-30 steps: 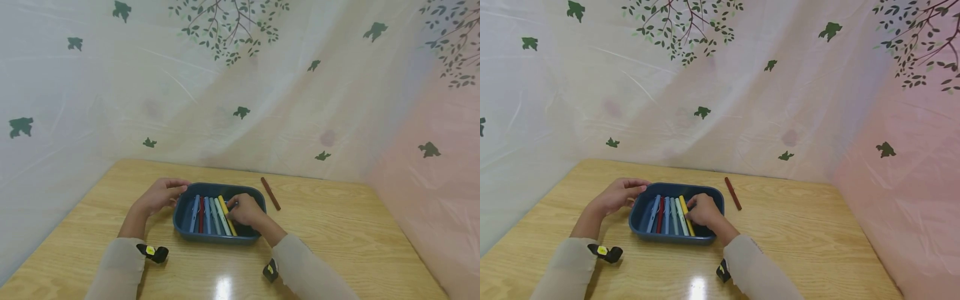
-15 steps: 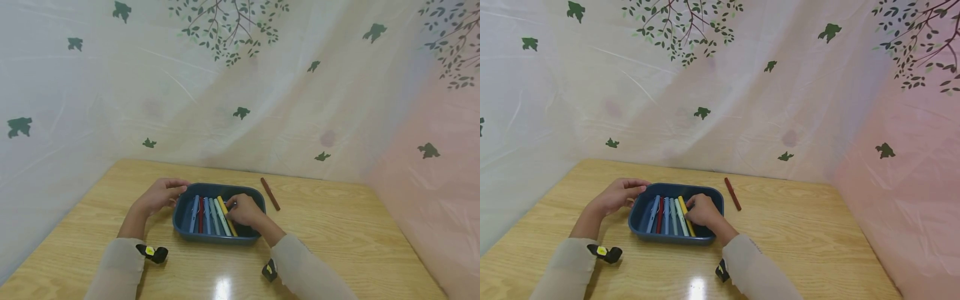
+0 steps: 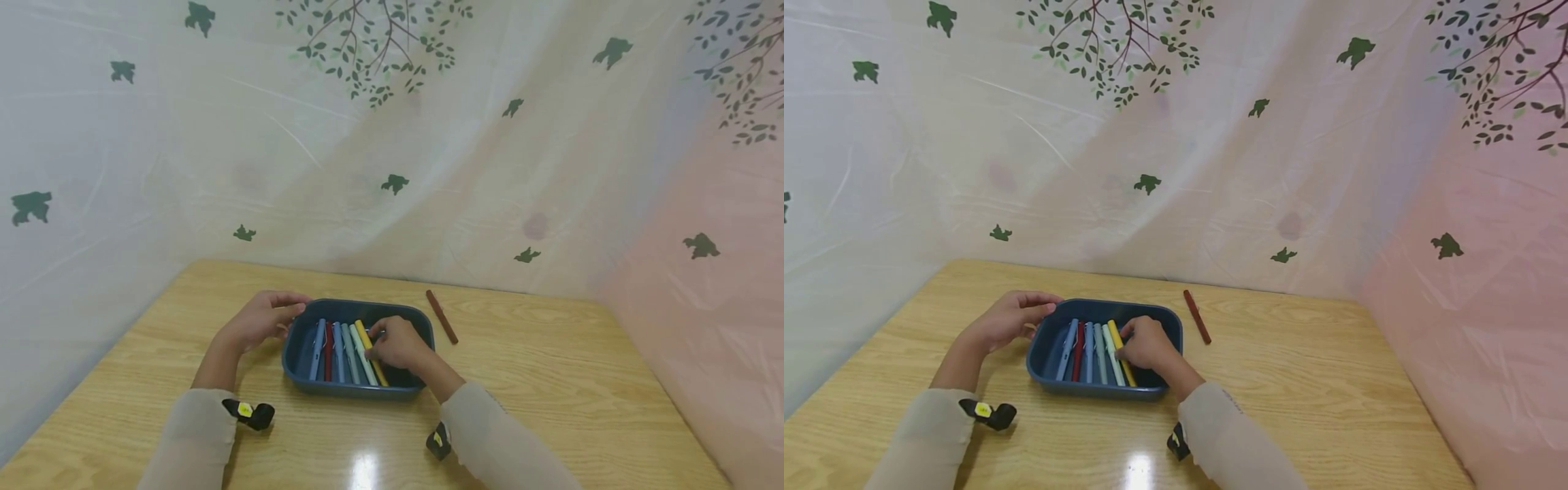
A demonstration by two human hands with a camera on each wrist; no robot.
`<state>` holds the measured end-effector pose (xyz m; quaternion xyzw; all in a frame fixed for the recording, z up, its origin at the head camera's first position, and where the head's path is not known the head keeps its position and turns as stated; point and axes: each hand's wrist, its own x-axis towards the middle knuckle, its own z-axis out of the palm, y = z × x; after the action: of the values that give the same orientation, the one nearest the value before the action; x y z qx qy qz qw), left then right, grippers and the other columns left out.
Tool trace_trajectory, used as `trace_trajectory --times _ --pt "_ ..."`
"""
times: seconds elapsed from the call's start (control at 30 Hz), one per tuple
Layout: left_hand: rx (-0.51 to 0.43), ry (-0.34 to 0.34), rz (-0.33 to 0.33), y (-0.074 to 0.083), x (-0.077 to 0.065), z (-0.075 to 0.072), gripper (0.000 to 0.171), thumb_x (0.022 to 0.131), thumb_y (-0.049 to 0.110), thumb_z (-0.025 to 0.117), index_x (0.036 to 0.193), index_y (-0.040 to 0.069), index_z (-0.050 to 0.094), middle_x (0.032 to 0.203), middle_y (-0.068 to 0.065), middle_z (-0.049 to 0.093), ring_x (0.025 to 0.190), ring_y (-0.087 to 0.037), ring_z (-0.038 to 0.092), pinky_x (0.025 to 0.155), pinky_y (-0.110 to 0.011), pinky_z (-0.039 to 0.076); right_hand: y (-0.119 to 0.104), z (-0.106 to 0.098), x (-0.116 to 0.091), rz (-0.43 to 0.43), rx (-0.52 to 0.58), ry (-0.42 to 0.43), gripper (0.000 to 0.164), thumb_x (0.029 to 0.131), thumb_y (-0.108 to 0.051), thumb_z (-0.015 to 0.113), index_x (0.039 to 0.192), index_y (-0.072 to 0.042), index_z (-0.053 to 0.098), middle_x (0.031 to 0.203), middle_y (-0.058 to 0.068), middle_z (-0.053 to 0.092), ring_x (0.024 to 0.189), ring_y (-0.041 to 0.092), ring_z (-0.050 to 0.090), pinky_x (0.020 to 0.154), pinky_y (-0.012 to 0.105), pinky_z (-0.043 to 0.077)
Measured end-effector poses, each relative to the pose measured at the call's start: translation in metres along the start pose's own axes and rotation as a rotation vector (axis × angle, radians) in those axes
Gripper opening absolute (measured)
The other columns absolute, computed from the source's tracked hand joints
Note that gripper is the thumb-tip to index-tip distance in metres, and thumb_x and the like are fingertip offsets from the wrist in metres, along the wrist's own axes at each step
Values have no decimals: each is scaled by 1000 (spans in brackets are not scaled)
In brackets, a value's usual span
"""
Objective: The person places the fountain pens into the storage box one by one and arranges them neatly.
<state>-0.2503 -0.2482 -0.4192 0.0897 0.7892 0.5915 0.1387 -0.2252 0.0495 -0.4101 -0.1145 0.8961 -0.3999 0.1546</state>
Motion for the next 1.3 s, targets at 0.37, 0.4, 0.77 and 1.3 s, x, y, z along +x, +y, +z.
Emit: trace_trajectory --times 0.37,0.4,0.77,1.3 --pt "-4 4 -12 1 -2 0 40 107 24 57 140 2 59 127 -19 65 98 -24 64 77 -33 57 2 -3 0 -25 -7 -11 25 89 -3 76 114 1 71 79 3 68 65 13 66 60 27 51" --pt "-4 5 -13 1 -3 0 40 107 24 57 140 2 59 127 -19 65 98 -24 64 76 -33 57 2 -3 0 -25 -4 -12 25 89 -2 76 113 1 71 79 3 68 66 14 66 60 27 51" --pt "6 3 -3 1 -1 0 41 106 26 58 140 3 60 130 -18 64 101 -25 63 77 -33 57 3 -2 -1 33 69 -11 16 89 0 75 105 2 72 86 7 70 72 17 70 68 32 57" --pt "0 4 5 0 -1 1 40 106 24 58 139 1 59 123 -17 67 96 -24 64 75 -34 58 5 -2 -1 107 127 -31 11 89 -2 76 100 -1 72 89 8 70 73 19 72 70 34 59"
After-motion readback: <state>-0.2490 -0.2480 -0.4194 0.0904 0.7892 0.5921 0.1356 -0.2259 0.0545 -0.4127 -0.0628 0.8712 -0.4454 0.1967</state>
